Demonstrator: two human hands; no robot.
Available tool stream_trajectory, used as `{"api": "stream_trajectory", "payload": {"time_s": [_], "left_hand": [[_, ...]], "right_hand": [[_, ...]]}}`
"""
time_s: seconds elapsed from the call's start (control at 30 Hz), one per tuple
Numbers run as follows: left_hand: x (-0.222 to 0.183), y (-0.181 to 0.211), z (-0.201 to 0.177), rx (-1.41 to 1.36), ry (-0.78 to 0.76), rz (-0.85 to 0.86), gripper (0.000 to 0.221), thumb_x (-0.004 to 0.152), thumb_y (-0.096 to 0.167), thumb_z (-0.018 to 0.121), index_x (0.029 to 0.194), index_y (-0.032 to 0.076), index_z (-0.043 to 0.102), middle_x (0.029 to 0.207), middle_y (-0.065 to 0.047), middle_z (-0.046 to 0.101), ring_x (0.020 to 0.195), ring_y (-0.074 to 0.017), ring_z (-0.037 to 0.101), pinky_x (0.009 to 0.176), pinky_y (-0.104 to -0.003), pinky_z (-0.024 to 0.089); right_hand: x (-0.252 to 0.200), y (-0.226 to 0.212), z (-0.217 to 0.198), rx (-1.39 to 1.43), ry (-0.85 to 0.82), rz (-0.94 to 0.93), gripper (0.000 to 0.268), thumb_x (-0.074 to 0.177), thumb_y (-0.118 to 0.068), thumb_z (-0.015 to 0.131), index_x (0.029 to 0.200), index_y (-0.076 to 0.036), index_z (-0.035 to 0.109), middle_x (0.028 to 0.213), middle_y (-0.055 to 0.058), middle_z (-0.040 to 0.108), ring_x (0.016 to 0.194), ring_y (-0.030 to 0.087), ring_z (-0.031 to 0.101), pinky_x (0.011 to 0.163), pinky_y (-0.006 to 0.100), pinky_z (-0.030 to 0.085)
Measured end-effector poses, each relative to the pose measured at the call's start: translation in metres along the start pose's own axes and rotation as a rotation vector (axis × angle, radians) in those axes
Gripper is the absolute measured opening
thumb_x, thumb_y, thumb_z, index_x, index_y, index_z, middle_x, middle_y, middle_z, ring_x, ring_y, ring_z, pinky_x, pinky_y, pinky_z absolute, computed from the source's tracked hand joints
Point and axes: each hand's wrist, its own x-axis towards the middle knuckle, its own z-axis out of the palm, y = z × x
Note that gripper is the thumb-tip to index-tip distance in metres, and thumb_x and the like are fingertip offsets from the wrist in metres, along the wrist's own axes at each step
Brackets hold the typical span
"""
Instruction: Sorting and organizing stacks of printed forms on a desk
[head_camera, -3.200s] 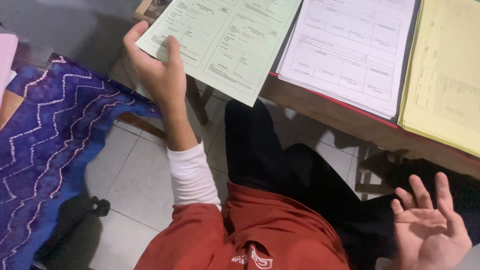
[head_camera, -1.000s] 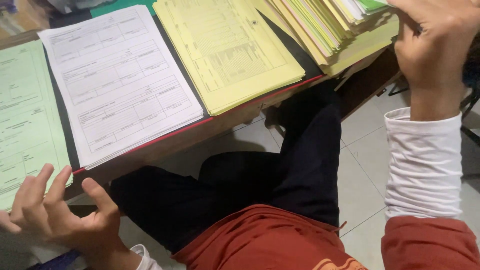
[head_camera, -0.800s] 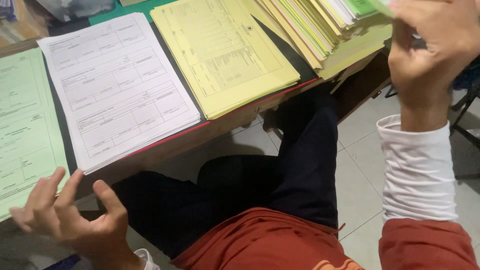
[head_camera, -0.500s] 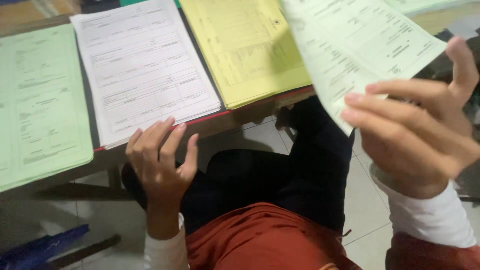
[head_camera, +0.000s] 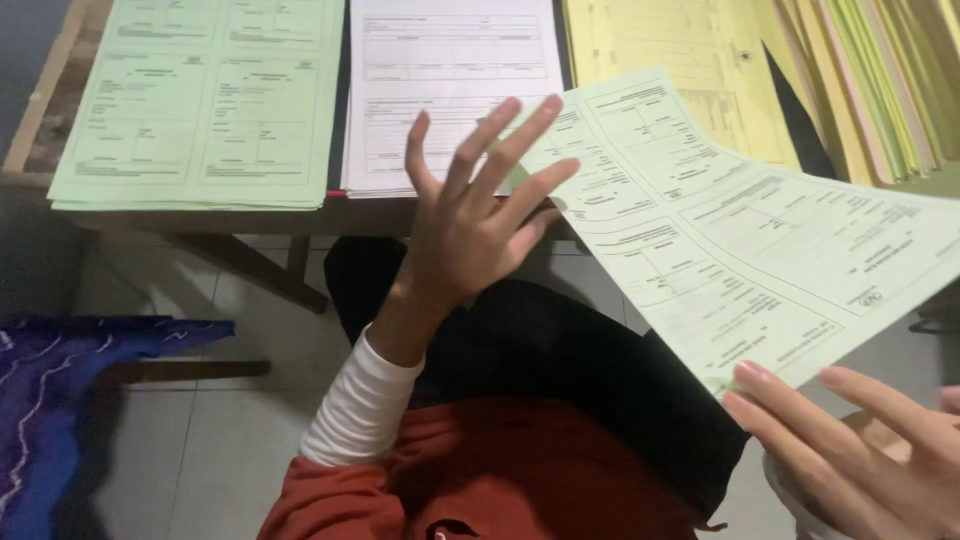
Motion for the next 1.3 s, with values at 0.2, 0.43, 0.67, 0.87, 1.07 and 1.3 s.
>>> {"api": "stream_trajectory", "payload": {"time_s": [0.2, 0.43, 0.67, 0.87, 1.07, 1.3], "left_hand": [[0.012, -0.001, -0.019, -0.121, 0.098, 0.034, 0.018, 0.101, 0.01, 0.084, 0.089, 0.018, 0.073, 0.125, 0.004, 0.071, 0.13, -0.0238, 0.06, 0.111, -0.073, 0.022], [0.007, -0.018, -0.057, -0.073, 0.35, 0.069, 0.017, 0.096, 0.001, 0.09, 0.105, 0.008, 0.077, 0.105, -0.005, 0.078, 0.104, -0.0231, 0.076, 0.116, -0.063, 0.027], [-0.039, -0.067, -0.13, 0.495, 0.43, -0.112, 0.033, 0.091, 0.003, 0.101, 0.114, 0.008, 0.079, 0.108, -0.009, 0.079, 0.1, -0.0232, 0.075, 0.108, -0.05, 0.046], [-0.068, -0.078, -0.196, 0.573, 0.363, -0.151, 0.018, 0.098, -0.022, 0.084, 0.106, -0.006, 0.08, 0.104, -0.017, 0.068, 0.101, -0.0328, 0.064, 0.095, -0.051, 0.057], [-0.099, -0.08, -0.173, 0.77, 0.217, -0.208, 0.021, 0.095, 0.006, 0.108, 0.102, 0.012, 0.088, 0.1, 0.0, 0.086, 0.103, -0.0206, 0.069, 0.114, -0.049, 0.033], [-0.077, -0.091, -0.119, 0.706, 0.244, -0.132, 0.014, 0.097, 0.016, 0.1, 0.1, 0.021, 0.087, 0.097, 0.011, 0.085, 0.101, -0.016, 0.07, 0.111, -0.057, 0.025]], "right_hand": [[-0.033, -0.072, 0.039, 0.383, 0.231, 0.724, 0.058, 0.1, -0.041, 0.037, 0.133, -0.002, 0.063, 0.134, 0.016, 0.072, 0.123, 0.015, 0.064, 0.103, 0.049, 0.043], [0.0, -0.092, 0.096, 0.498, 0.676, 1.127, 0.023, 0.112, -0.009, 0.047, 0.11, 0.005, 0.066, 0.125, 0.032, 0.07, 0.11, 0.034, 0.068, 0.117, 0.053, 0.042], [0.092, -0.03, 0.099, 0.278, 0.986, 1.045, 0.019, 0.107, 0.026, 0.07, 0.099, 0.009, 0.068, 0.095, 0.027, 0.079, 0.076, 0.035, 0.068, 0.092, 0.05, 0.037], [0.104, -0.05, 0.145, 0.497, 0.939, 1.231, 0.01, 0.115, 0.014, 0.067, 0.11, 0.007, 0.073, 0.106, 0.022, 0.077, 0.085, 0.03, 0.069, 0.1, 0.048, 0.042], [0.113, -0.097, 0.253, 0.662, 0.71, 1.416, 0.017, 0.103, -0.006, 0.08, 0.119, 0.0, 0.08, 0.108, 0.012, 0.078, 0.092, 0.02, 0.072, 0.088, 0.032, 0.053], [0.125, -0.103, 0.266, 0.77, 0.647, 1.425, 0.015, 0.102, -0.008, 0.076, 0.116, -0.009, 0.08, 0.085, 0.009, 0.072, 0.076, 0.016, 0.066, 0.062, 0.029, 0.055]]}}
